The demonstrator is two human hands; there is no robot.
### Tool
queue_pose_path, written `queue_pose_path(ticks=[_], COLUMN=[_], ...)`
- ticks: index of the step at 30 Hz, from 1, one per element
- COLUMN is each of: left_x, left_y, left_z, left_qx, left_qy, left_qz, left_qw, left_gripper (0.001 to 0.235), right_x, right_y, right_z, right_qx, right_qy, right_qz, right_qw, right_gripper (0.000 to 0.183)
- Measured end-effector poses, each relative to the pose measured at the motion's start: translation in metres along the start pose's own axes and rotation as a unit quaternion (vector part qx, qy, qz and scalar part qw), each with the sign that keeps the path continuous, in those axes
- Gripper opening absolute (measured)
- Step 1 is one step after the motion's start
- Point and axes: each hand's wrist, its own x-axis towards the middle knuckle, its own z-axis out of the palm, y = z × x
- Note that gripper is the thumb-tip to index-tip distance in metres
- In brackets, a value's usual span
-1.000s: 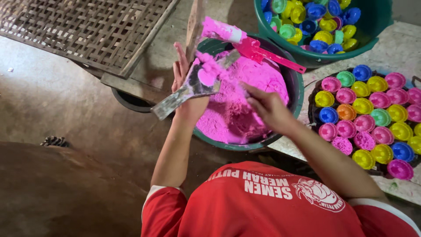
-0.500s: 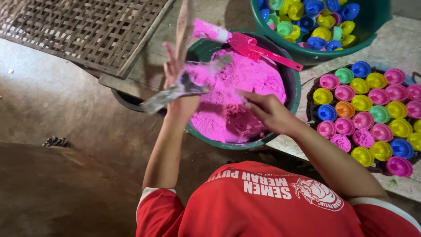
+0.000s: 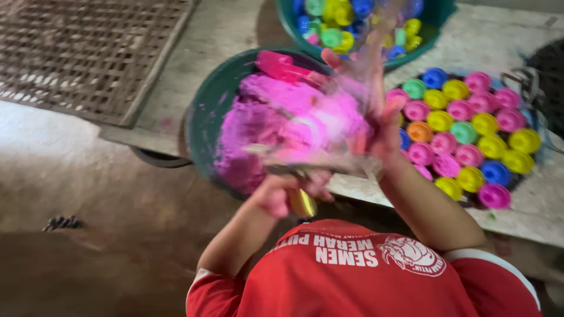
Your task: The person scoops pink paste from a green basin using a wooden tool and fills small colorful plastic molds arranged in a woven tray. The person repeatedly packs the paste into each mold and smooths the surface, then places filled molds into a larger green basin.
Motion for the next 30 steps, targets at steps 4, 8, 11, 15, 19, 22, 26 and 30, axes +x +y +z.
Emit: queue_pose_path(ticks=[4,8,11,15,19,22,26,30], left_x=[0.042,0.082,0.110,0.140,0.176,0.206,0.225,0.223], left_y=[-0.039,-0.040,-0.058,-0.104,-0.162,-0.172,-0.161,-0.146], left_z=[0.051,0.110,0.148,0.155,0.135,0.127,0.139,0.146], left_qx=[0.214,0.502,0.622,0.757,0.281,0.902,0.748,0.575], left_qy=[0.142,-0.037,0.025,0.006,-0.024,-0.167,-0.190,-0.070], left_qz=[-0.127,0.063,-0.062,-0.160,-0.166,0.063,0.035,-0.085], left_qw=[0.958,0.862,0.780,0.633,0.945,0.392,0.635,0.811], left_gripper=[0.063,0.045,0.045,0.041,0.068,0.047,0.060,0.068], right_x=[-0.046,-0.086,-0.117,-0.146,-0.163,-0.165,-0.176,-0.207], right_y=[-0.086,-0.171,-0.220,-0.243,-0.261,-0.275,-0.321,-0.342], right_z=[-0.012,-0.022,-0.018,-0.012,-0.027,-0.044,-0.073,-0.124], right_qx=[-0.015,-0.360,-0.566,-0.686,-0.730,-0.710,-0.556,-0.277], right_qy=[0.007,-0.018,-0.089,-0.186,-0.160,-0.129,-0.117,-0.106], right_qz=[0.064,-0.004,-0.015,-0.248,-0.162,-0.154,0.118,0.364], right_qw=[0.998,0.933,0.820,0.658,0.645,0.675,0.814,0.883], right_gripper=[0.075,0.061,0.060,0.066,0.050,0.067,0.089,0.100])
